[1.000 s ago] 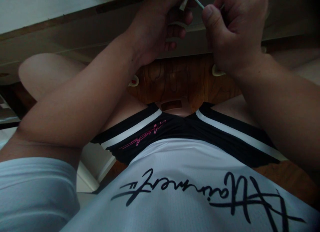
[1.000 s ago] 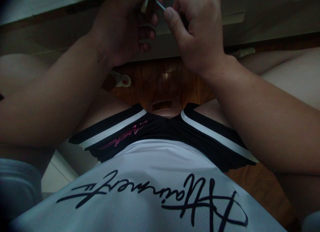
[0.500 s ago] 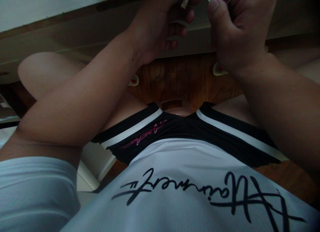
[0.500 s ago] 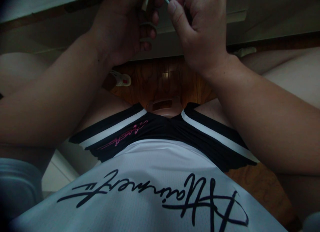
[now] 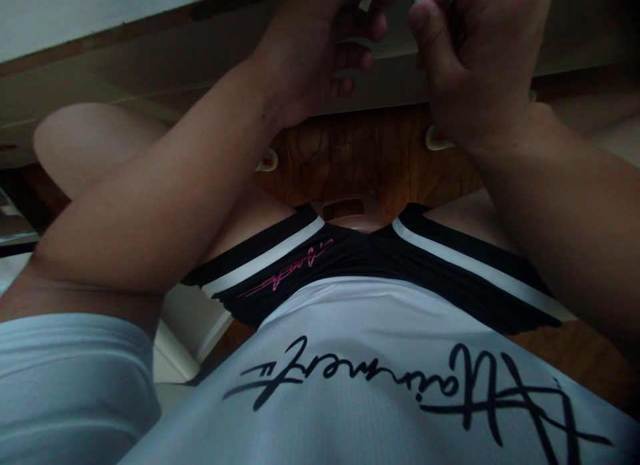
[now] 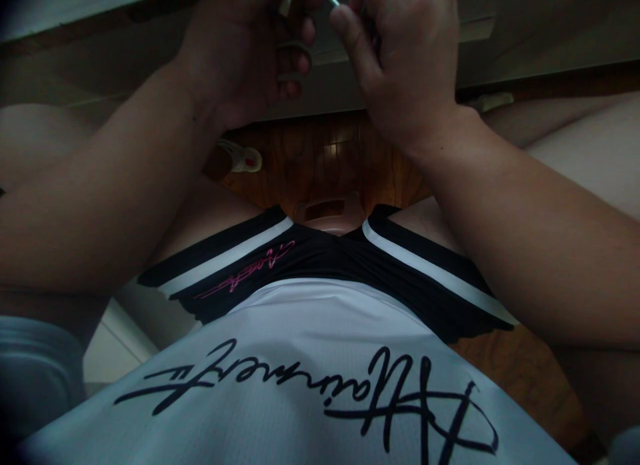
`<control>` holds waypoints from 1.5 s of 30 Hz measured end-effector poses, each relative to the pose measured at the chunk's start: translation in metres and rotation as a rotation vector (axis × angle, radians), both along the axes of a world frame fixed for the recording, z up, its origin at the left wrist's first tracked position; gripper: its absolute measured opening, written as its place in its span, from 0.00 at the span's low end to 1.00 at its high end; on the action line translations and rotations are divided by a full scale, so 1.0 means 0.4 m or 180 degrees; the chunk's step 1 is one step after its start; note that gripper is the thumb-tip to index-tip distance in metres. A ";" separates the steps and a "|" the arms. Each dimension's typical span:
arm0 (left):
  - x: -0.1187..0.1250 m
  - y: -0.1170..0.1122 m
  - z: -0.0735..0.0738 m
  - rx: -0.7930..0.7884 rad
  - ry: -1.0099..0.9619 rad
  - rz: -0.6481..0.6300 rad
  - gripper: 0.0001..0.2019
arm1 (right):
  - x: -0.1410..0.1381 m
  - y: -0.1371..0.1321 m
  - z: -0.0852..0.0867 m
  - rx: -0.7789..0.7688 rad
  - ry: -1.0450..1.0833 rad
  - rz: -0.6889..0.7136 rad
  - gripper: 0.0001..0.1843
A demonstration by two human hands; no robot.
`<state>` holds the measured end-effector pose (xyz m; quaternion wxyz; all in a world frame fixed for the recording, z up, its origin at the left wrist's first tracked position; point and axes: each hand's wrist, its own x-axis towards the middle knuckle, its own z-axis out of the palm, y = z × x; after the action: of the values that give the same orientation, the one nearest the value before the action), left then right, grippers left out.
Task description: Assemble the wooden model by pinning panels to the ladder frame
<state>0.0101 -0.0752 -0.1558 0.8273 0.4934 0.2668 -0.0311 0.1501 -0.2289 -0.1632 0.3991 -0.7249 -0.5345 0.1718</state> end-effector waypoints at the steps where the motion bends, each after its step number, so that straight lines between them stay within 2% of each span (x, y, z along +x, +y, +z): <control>1: -0.001 0.001 -0.001 -0.0001 0.0005 -0.0005 0.17 | -0.002 0.002 0.002 -0.0059 -0.0093 -0.0057 0.13; 3: -0.001 0.001 -0.001 -0.0004 0.0015 -0.0012 0.17 | -0.011 0.009 0.002 -0.0128 -0.0010 -0.0182 0.15; 4: -0.002 0.001 -0.002 0.0007 0.0015 -0.0002 0.17 | -0.017 0.014 -0.001 -0.0134 0.0258 -0.0243 0.16; 8: -0.001 -0.002 -0.002 0.0049 0.0045 0.0078 0.20 | -0.045 0.034 -0.011 -0.0099 0.2502 -0.0340 0.13; 12: 0.001 -0.002 0.001 -0.0010 0.0130 0.0056 0.18 | -0.046 0.041 0.013 -0.0867 0.4483 -0.0061 0.18; 14: 0.001 -0.001 0.002 0.0007 0.0108 0.0045 0.19 | -0.041 0.040 0.027 -0.1052 0.5003 0.0045 0.21; 16: 0.002 0.000 0.001 -0.0004 0.0112 0.0066 0.20 | -0.037 0.039 0.036 -0.1001 0.5124 0.0040 0.20; 20: 0.004 -0.001 -0.002 -0.0024 0.0078 0.0054 0.20 | -0.042 0.036 0.038 -0.0773 0.4801 -0.0196 0.18; 24: 0.004 -0.003 -0.005 0.0028 0.0063 0.0053 0.19 | -0.063 0.036 0.033 -0.0747 0.4541 -0.0399 0.17; 26: 0.004 -0.003 -0.008 0.0029 0.0075 0.0085 0.18 | -0.074 0.038 0.021 -0.0539 0.4177 -0.0472 0.16; 28: 0.004 -0.004 -0.010 0.0031 0.0086 0.0109 0.18 | -0.078 0.038 0.006 -0.0161 0.3502 -0.0530 0.15; 30: 0.003 -0.005 -0.010 0.0055 0.0097 0.0121 0.19 | -0.070 0.034 -0.009 0.0097 0.2542 -0.0583 0.15; 34: 0.003 -0.007 -0.003 0.0058 0.0042 0.0091 0.19 | -0.036 0.017 -0.016 0.0010 0.0557 -0.0521 0.17; 36: 0.003 -0.007 0.003 0.0038 0.0093 0.0050 0.17 | -0.029 0.013 -0.011 -0.0082 0.0134 -0.0459 0.17; 37: 0.003 -0.008 0.007 0.0043 0.0127 0.0044 0.16 | -0.029 0.014 -0.007 -0.0108 0.0207 -0.0465 0.17; 38: 0.004 -0.008 0.010 0.0052 0.0161 0.0044 0.16 | -0.032 0.017 -0.003 -0.0115 0.0493 -0.0498 0.17; 40: 0.005 -0.009 0.013 0.0073 0.0200 0.0087 0.15 | -0.041 0.025 0.009 -0.0228 0.1711 -0.0556 0.16; 43: 0.005 -0.010 0.008 0.0040 0.0181 0.0113 0.16 | -0.045 0.034 0.032 -0.0906 0.4115 -0.0272 0.18; 45: 0.003 -0.009 0.002 0.0024 0.0099 0.0092 0.20 | -0.040 0.035 0.045 -0.1234 0.4977 -0.0047 0.20</control>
<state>0.0112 -0.0788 -0.1550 0.8215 0.4921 0.2869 -0.0259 0.1342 -0.2148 -0.1452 0.5259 -0.4548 -0.0563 0.7165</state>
